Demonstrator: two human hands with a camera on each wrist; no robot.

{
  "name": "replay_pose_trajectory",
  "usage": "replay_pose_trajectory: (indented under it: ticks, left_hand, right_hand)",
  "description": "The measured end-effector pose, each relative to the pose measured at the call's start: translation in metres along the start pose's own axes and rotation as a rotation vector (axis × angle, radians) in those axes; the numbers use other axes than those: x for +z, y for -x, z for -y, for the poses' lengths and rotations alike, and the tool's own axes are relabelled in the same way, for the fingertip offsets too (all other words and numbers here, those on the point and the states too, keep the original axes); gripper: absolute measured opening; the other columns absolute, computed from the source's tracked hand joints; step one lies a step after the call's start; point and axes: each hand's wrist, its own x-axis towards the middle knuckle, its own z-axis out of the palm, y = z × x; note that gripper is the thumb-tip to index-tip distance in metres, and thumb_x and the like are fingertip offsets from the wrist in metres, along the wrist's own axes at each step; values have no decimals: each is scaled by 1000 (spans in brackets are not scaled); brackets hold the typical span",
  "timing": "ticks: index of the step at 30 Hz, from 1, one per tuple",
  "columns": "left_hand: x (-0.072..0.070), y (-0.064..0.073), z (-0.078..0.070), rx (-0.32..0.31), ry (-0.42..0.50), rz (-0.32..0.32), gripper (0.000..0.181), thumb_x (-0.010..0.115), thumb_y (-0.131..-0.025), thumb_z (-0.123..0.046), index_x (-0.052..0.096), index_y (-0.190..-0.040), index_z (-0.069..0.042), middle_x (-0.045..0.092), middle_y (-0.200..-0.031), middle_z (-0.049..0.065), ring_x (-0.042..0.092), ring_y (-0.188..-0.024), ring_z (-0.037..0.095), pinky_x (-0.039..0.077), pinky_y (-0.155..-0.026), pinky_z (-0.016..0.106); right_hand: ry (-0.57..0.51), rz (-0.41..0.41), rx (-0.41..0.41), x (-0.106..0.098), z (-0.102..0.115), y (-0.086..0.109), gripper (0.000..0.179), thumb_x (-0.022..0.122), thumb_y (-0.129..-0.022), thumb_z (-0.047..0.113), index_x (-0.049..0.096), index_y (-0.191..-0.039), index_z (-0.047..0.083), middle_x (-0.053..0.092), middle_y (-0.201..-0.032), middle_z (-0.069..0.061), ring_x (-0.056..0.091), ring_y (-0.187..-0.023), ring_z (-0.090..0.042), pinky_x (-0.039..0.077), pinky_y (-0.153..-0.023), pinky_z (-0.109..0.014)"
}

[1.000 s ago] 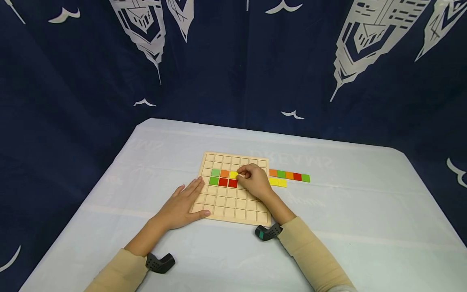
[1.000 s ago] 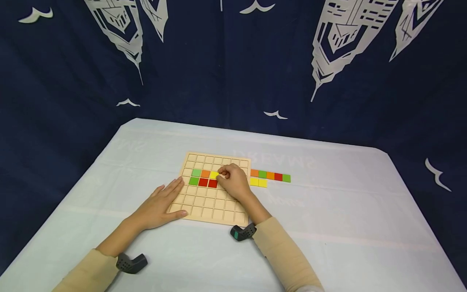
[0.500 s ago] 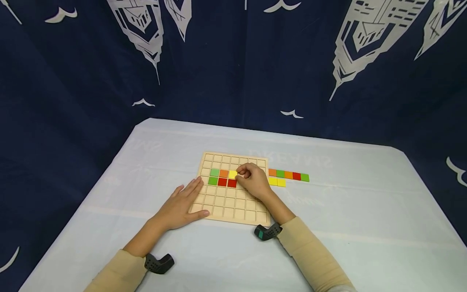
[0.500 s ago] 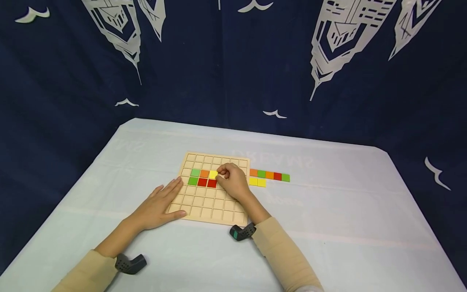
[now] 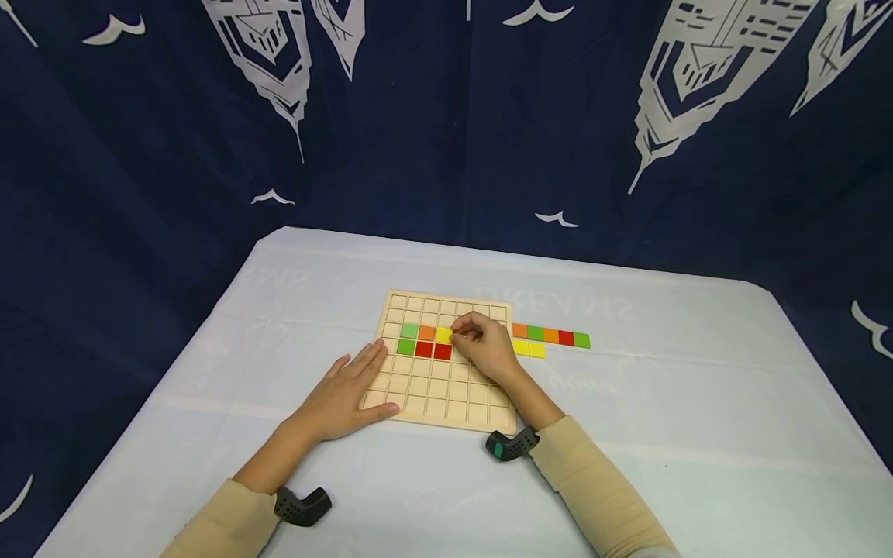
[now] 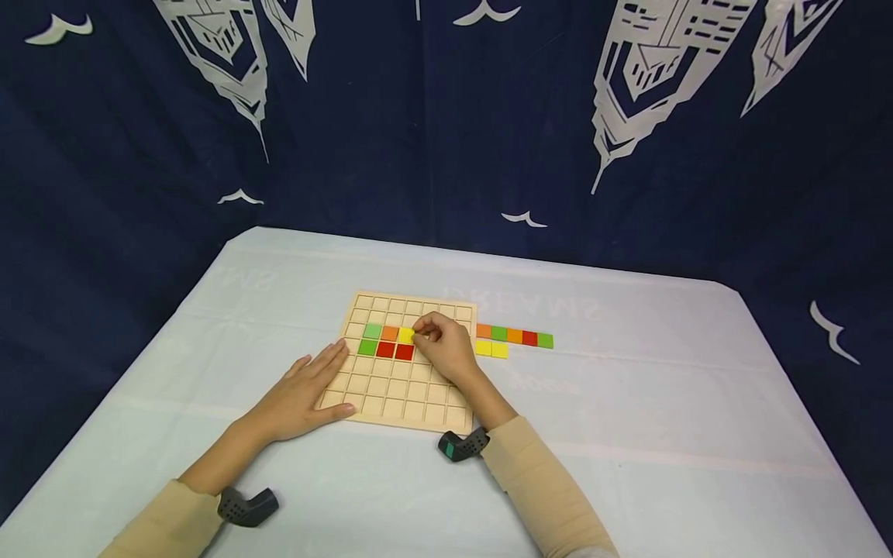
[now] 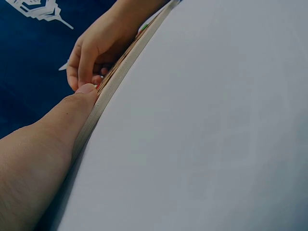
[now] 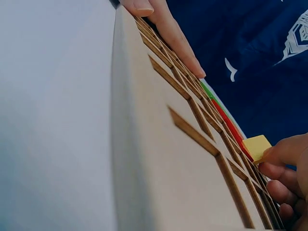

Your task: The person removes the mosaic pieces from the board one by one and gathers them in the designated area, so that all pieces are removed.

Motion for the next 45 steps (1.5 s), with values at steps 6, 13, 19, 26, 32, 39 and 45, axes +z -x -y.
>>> replay_pose_trajectory:
  ticks: [6, 13, 19, 26, 32, 39, 45]
  left_hand:
    - [0, 0, 0, 3, -3, -1, 95, 54, -90, -63, 23, -154, -2, 15, -162, 9, 14, -148, 25, 15, -114, 55]
    - [1, 0, 0, 5, -2, -4, 95, 54, -90, -63, 23, -154, -2, 15, -162, 9, 14, -148, 24, 16, -114, 55]
    - [1, 0, 1, -3, -3, -4, 95, 54, -89, -64, 21, -155, -3, 14, -162, 8, 13, -148, 23, 15, -115, 54]
    - [0, -1, 0, -10, 7, -5, 96, 53, -89, -65, 21, -155, -4, 14, -162, 7, 13, -148, 23, 14, -115, 53]
    - [0, 0, 0, -12, 1, 3, 96, 54, -89, -65, 21, -155, -3, 14, -162, 7, 13, -148, 23, 14, -115, 53]
    - [0, 1, -2, -4, 1, 4, 95, 55, -89, -63, 21, -154, -3, 15, -162, 8, 14, -148, 24, 14, -115, 53]
    - [-3, 1, -2, -6, 1, 8, 95, 55, -89, -62, 21, -154, -2, 14, -162, 8, 13, -148, 24, 14, -115, 54]
  right_hand:
    - [-11, -10, -5, 1, 0, 0, 6, 70, -89, 6, 68, -94, 4, 68, -85, -6, 53, -70, -17, 42, -62, -24]
    - [-20, -13, -1, 1, 0, 0, 7, 70, -88, 5, 68, -94, 1, 68, -83, -7, 52, -68, -17, 42, -60, -23]
    - [-51, -26, 31, -1, 4, -1, 8, 70, -89, 6, 69, -94, 0, 70, -85, -8, 54, -71, -15, 44, -64, -23]
    - [-75, -25, 72, -9, 8, 3, 10, 71, -89, 7, 68, -95, -1, 70, -87, -11, 55, -73, -16, 44, -65, -22]
    - [-75, -27, 57, -19, 8, 12, 10, 71, -88, 5, 68, -95, -3, 69, -86, -11, 55, -72, -17, 44, -63, -20]
    - [-47, -52, 95, -36, 5, 22, 9, 71, -88, 6, 68, -93, -1, 68, -81, -6, 55, -70, -17, 45, -61, -22]
    - [-22, -76, 123, -50, 1, 28, 11, 72, -88, 8, 68, -93, -1, 69, -81, -6, 55, -69, -16, 44, -58, -21]
